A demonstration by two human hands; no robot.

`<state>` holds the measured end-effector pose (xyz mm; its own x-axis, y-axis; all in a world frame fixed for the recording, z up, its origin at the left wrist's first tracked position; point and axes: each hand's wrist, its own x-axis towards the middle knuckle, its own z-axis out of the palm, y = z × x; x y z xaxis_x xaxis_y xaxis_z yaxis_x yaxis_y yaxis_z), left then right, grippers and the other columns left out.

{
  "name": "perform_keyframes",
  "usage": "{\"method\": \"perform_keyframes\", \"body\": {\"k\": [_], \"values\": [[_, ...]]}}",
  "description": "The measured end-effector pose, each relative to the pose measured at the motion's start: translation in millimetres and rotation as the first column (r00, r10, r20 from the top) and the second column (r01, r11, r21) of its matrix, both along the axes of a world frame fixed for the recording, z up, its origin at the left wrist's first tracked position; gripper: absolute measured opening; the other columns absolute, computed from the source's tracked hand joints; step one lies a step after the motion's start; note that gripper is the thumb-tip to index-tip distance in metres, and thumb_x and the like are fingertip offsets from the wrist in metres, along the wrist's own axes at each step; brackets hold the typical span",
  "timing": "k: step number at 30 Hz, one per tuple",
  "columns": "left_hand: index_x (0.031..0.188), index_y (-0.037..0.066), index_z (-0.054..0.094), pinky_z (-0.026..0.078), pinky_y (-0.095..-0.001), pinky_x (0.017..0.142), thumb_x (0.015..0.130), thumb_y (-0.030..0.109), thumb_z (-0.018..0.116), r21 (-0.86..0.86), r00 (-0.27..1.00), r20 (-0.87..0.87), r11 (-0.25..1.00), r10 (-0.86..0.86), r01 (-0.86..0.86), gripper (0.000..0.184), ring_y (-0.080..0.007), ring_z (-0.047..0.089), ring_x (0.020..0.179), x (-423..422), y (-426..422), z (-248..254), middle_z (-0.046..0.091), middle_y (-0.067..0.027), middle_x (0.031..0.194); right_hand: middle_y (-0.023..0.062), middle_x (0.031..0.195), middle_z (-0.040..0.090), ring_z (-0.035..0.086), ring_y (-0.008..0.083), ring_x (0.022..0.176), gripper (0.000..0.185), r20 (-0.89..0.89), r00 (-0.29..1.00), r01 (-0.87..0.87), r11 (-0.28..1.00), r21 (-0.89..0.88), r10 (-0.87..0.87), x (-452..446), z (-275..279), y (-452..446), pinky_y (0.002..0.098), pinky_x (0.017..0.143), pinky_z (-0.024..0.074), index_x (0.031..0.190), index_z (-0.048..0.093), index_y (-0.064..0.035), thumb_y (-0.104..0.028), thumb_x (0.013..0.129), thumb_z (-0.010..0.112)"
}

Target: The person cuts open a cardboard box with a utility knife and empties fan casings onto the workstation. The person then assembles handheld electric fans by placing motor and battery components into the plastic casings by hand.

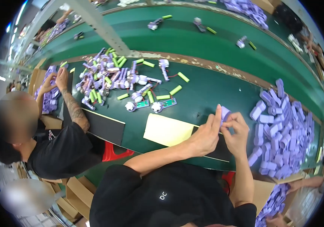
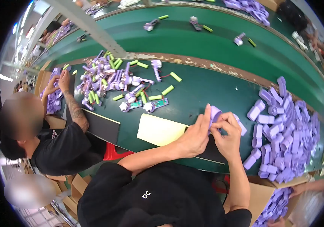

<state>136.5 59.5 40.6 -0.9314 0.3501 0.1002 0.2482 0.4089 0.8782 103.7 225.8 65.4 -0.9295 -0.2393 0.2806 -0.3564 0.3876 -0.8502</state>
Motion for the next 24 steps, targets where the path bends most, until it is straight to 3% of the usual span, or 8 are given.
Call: {"method": "perform_keyframes", "body": {"k": [6, 7, 8, 10, 12, 16, 21, 24], "values": [[0.165, -0.008, -0.006, 0.055, -0.0562, 0.081, 0.09, -0.007, 0.055, 0.156, 0.995, -0.051, 0.985, 0.081, -0.072, 0.097, -0.0546, 0.061, 0.091, -2, 2, -3, 0.048, -0.0334, 0.117, 0.0065, 0.097, 0.057, 0.062, 0.0165, 0.088, 0.017, 0.169, 0.981, 0.1, 0.994, -0.049, -0.09, 2, 10, -15, 0.0301, 0.077, 0.0567, 0.091, 0.07, 0.0036, 0.013, 0.077, 0.076], [0.167, -0.007, -0.005, 0.053, -0.0553, 0.095, 0.092, -0.007, 0.052, 0.189, 0.997, 0.026, 0.979, 0.076, -0.079, 0.094, -0.0565, 0.059, 0.106, -4, 1, -1, 0.048, -0.0357, 0.127, 0.0069, 0.098, 0.057, 0.063, 0.0172, 0.089, 0.025, 0.12, 0.984, 0.135, 0.99, -0.033, -0.13, 3, 13, -20, 0.0306, 0.079, 0.0589, 0.099, 0.069, 0.0035, 0.013, 0.077, 0.076], [0.167, -0.007, -0.004, 0.05, -0.0539, 0.101, 0.093, -0.007, 0.05, 0.196, 0.991, -0.053, 0.975, 0.12, -0.107, 0.092, -0.0558, 0.057, 0.114, -8, -1, -1, 0.047, -0.0366, 0.133, 0.0074, 0.1, 0.057, 0.064, 0.0178, 0.09, 0.033, 0.077, 0.981, 0.178, 0.984, -0.014, -0.177, 7, 18, -24, 0.0312, 0.082, 0.0611, 0.107, 0.068, 0.0034, 0.013, 0.076, 0.077], [0.167, -0.008, -0.002, 0.045, -0.051, 0.113, 0.094, -0.006, 0.048, 0.236, 0.967, -0.181, 0.963, 0.177, -0.132, 0.089, -0.0544, 0.053, 0.13, -12, 1, -6, 0.044, -0.0384, 0.145, 0.0144, 0.121, 0.053, 0.065, 0.0212, 0.101, 0.097, 0.093, 0.94, 0.328, 0.945, 0.012, -0.328, 6, 32, -26, 0.0357, 0.088, 0.0638, 0.151, 0.034, 0.0007, 0.009, 0.071, 0.088], [0.168, -0.008, -0.001, 0.028, -0.0409, 0.127, 0.096, -0.003, 0.042, 0.55, 0.986, 0.166, 0.831, -0.01, -0.084, 0.084, -0.0373, 0.035, 0.156, -12, -4, -5, 0.028, -0.0309, 0.169, 0.0149, 0.128, 0.051, 0.065, 0.023, 0.104, 0.11, -0.016, 0.959, 0.282, 0.959, -0.033, -0.282, 3, 46, -20, 0.0395, 0.096, 0.0589, 0.161, 0.032, -0.0024, -0.003, 0.071, 0.094], [0.173, 0.007, 0.0, 0.042, -0.0266, 0.073, 0.093, 0.01, 0.05, 0.715, 0.908, 0.393, 0.67, -0.148, -0.201, 0.094, -0.0126, 0.044, 0.082, -10, -15, 28, 0.054, -0.0073, 0.121, 0.0105, 0.126, 0.053, 0.062, 0.0184, 0.107, 0.085, 0.08, 0.971, 0.234, 0.96, -0.153, -0.224, 10, 62, 2, 0.0327, 0.1, 0.0519, 0.157, 0.041, -0.0027, 0.002, 0.084, 0.084], [0.172, 0.005, 0.005, 0.041, -0.0256, 0.073, 0.107, 0.016, 0.046, 0.663, 0.935, 0.339, 0.732, -0.105, -0.158, 0.077, -0.0113, 0.045, 0.082, -8, -13, 39, 0.055, -0.0071, 0.121, 0.0095, 0.115, 0.06, 0.066, 0.019, 0.098, 0.041, 0.017, 0.964, 0.265, 0.964, -0.028, -0.265, 13, 46, 21, 0.0337, 0.091, 0.055, 0.127, 0.068, -0.0038, 0.001, 0.088, 0.078], [0.172, 0.004, 0.009, 0.042, -0.0251, 0.073, 0.112, 0.017, 0.042, 0.664, 0.946, 0.317, 0.728, -0.065, -0.173, 0.07, -0.0103, 0.046, 0.083, -8, -7, 39, 0.055, -0.0068, 0.122, 0.008, 0.118, 0.059, 0.064, 0.0165, 0.102, 0.039, 0.063, 0.976, 0.21, 0.978, 0.004, -0.21, 16, 42, 23, 0.0318, 0.094, 0.0535, 0.127, 0.068, -0.0014, 0.003, 0.09, 0.077]]}}
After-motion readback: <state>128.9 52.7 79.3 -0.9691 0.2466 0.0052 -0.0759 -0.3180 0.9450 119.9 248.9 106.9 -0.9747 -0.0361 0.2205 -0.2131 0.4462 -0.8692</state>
